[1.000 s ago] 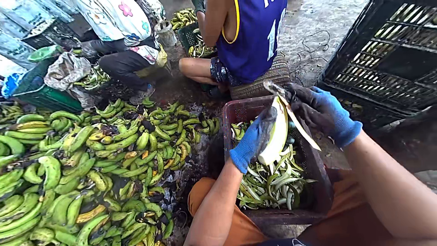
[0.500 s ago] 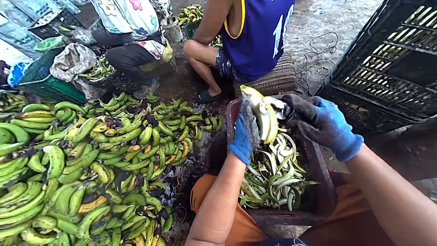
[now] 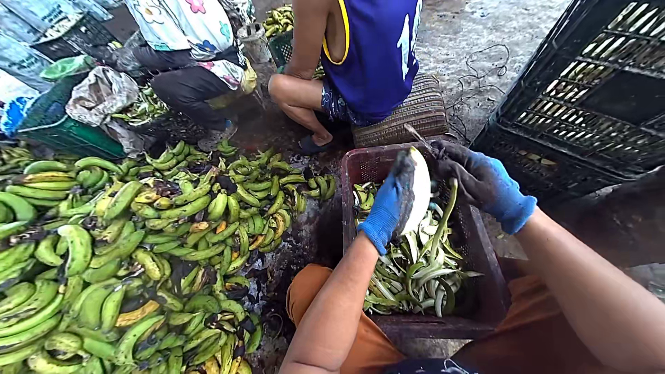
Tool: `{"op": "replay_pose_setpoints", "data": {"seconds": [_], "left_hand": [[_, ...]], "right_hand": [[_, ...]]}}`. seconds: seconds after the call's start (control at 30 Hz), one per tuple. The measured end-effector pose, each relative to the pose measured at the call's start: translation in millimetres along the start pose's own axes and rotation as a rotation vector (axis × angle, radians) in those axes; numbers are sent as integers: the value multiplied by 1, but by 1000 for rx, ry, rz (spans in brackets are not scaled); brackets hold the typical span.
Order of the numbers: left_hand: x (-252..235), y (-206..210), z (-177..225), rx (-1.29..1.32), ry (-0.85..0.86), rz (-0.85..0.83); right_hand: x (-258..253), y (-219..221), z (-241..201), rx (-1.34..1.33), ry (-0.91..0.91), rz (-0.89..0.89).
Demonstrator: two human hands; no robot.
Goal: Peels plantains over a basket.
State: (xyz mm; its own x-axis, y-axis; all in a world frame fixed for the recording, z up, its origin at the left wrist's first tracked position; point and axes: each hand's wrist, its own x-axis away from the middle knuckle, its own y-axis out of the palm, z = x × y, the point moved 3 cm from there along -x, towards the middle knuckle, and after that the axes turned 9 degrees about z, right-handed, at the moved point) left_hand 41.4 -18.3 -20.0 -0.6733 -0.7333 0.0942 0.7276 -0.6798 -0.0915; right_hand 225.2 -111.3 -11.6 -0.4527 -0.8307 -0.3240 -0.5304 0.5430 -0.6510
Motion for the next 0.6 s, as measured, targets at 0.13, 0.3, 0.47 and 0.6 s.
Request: {"op": "replay_pose_setpoints", "data": {"seconds": [0.13, 0.3, 0.47, 0.6], "left_hand": [[-6, -20, 10, 429, -3, 128], [-30, -28, 23, 1061, -124, 180], [8, -25, 25, 601, 127, 189], [11, -24, 29, 152, 216, 319]], "right_hand": [[21, 8, -25, 98, -471, 50], [27, 12, -35, 222, -690, 225], [18, 6, -39, 198, -493, 121], [16, 8, -36, 173, -382, 49]]}}
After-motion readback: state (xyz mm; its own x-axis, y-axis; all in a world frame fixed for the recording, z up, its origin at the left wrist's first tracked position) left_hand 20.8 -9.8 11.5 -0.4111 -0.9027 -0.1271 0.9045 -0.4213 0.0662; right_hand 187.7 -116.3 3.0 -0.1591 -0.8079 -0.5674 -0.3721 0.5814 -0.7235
